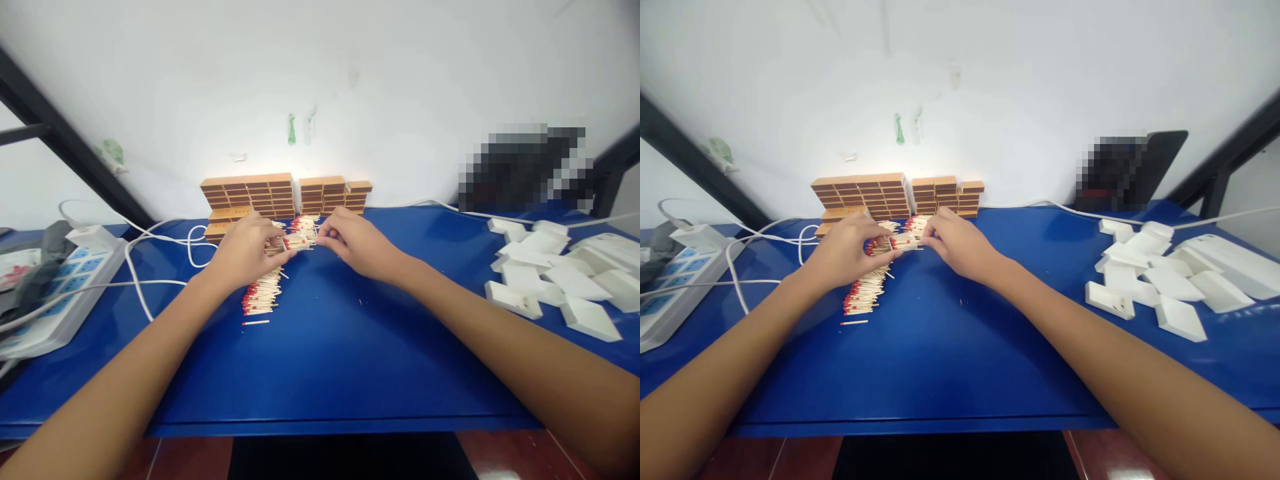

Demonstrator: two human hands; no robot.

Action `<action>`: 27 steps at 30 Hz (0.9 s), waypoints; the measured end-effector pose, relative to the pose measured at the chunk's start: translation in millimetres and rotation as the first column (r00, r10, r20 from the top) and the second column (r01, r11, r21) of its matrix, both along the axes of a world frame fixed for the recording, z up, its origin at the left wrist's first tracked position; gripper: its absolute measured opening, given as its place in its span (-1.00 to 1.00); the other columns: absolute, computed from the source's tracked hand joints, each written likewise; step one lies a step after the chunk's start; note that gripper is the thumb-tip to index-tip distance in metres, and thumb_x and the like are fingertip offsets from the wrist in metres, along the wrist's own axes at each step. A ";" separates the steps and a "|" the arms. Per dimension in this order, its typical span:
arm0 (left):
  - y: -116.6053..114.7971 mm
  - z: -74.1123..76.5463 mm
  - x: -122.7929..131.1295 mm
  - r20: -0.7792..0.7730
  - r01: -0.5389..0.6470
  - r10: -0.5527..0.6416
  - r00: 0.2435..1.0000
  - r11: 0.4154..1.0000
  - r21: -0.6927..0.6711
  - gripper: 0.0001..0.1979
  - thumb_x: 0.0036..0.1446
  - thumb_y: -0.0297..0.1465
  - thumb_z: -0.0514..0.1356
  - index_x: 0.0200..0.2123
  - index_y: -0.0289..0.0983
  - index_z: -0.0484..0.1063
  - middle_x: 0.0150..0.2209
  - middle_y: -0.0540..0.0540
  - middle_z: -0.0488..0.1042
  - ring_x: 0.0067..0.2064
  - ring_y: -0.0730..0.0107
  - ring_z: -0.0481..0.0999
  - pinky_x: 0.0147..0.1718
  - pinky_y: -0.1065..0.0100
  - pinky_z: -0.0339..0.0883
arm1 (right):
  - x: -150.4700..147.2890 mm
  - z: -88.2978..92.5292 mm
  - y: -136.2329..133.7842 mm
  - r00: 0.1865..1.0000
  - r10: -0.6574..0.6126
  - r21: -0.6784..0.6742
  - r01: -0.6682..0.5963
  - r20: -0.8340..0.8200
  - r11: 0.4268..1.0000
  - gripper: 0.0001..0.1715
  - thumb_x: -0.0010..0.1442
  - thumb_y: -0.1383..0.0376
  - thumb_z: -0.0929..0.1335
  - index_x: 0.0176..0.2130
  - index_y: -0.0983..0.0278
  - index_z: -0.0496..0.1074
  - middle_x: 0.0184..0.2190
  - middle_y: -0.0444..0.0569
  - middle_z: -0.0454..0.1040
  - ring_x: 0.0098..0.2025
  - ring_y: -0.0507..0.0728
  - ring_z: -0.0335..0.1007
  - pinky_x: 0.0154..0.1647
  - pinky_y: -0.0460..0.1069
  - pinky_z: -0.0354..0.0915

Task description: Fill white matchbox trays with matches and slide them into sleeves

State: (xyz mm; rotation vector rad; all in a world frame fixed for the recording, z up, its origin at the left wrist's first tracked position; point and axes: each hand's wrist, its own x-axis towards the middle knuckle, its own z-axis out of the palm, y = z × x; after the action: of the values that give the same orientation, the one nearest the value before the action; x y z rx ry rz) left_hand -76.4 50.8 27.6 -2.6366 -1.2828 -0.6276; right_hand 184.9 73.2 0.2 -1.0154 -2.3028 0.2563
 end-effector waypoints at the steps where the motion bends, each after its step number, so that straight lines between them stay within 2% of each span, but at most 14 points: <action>1: -0.9 -0.4 1.4 0.009 0.021 -0.021 1.000 1.000 -0.017 -0.70 0.28 -0.13 0.35 -0.30 -0.25 0.61 -0.36 -0.14 0.59 -0.23 0.12 0.46 -0.20 0.15 0.27 | -0.4 0.9 -0.7 1.000 0.000 0.012 0.000 -0.014 1.000 -0.90 0.44 0.30 0.39 -0.19 0.25 0.46 -0.16 0.01 0.43 -0.19 0.15 0.38 -0.11 0.03 0.27; 7: -5.8 -1.8 8.5 0.059 0.122 -0.119 0.991 0.991 -0.058 -0.69 0.28 -0.09 0.38 -0.15 -0.22 0.67 -0.32 -0.10 0.64 -0.23 0.15 0.48 -0.17 0.16 0.28 | -5.3 0.5 -6.4 0.999 -0.006 -0.011 0.006 0.041 1.000 -0.94 0.44 0.34 0.39 -0.18 0.24 0.46 -0.13 0.00 0.42 -0.16 0.16 0.39 -0.14 0.03 0.24; 15: -6.8 -1.7 9.4 0.092 0.135 -0.130 0.987 0.990 -0.051 -0.70 0.28 -0.11 0.39 -0.17 -0.24 0.67 -0.32 -0.09 0.65 -0.24 0.18 0.47 -0.19 0.20 0.27 | -6.3 -3.1 -7.2 0.998 0.070 -0.019 -0.070 0.004 0.997 -0.89 0.43 0.34 0.37 -0.22 0.24 0.46 -0.17 -0.01 0.41 -0.20 0.13 0.36 -0.16 0.03 0.23; 18: -5.9 0.2 8.0 0.085 0.113 -0.108 0.990 0.992 -0.054 -0.71 0.28 -0.12 0.38 -0.21 -0.25 0.66 -0.32 -0.09 0.65 -0.23 0.17 0.47 -0.19 0.19 0.27 | -6.8 -4.0 -5.0 0.991 0.078 -0.009 -0.080 -0.109 0.997 -0.89 0.42 0.32 0.37 -0.23 0.25 0.47 -0.23 -0.04 0.42 -0.26 0.11 0.34 -0.18 0.02 0.23; 21: -2.3 2.9 1.9 0.061 0.034 -0.034 0.998 0.999 -0.002 -0.70 0.30 -0.13 0.34 -0.32 -0.25 0.62 -0.35 -0.12 0.63 -0.24 0.16 0.45 -0.21 0.18 0.26 | -7.8 -7.3 -1.4 0.979 0.012 -0.011 -0.015 -0.203 1.000 -0.88 0.42 0.30 0.37 -0.22 0.26 0.50 -0.29 -0.05 0.42 -0.28 0.11 0.34 -0.19 0.01 0.24; 24: 3.2 4.4 -6.8 0.046 -0.080 0.077 0.996 0.993 0.082 -0.67 0.29 -0.11 0.33 -0.36 -0.24 0.62 -0.40 -0.13 0.59 -0.26 0.13 0.43 -0.23 0.16 0.23 | -10.9 -13.6 2.9 0.988 -0.018 -0.022 0.014 -0.156 1.000 -0.89 0.39 0.35 0.38 -0.22 0.27 0.52 -0.25 -0.03 0.45 -0.25 0.12 0.37 -0.17 0.01 0.24; 27: 6.8 3.6 -12.3 0.041 -0.118 0.115 0.993 0.989 0.094 -0.70 0.28 -0.12 0.34 -0.34 -0.23 0.62 -0.40 -0.12 0.59 -0.26 0.13 0.42 -0.21 0.15 0.22 | -16.3 -19.4 6.1 0.998 -0.007 -0.046 0.005 -0.060 0.999 -0.93 0.37 0.35 0.41 -0.19 0.27 0.56 -0.18 0.00 0.46 -0.21 0.13 0.39 -0.13 0.02 0.26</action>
State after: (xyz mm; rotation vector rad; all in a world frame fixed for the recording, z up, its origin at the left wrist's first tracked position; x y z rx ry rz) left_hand -88.6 57.6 31.3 -2.4644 -1.3687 -0.7025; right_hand 168.6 79.3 -19.3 -1.0234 -2.2486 0.3348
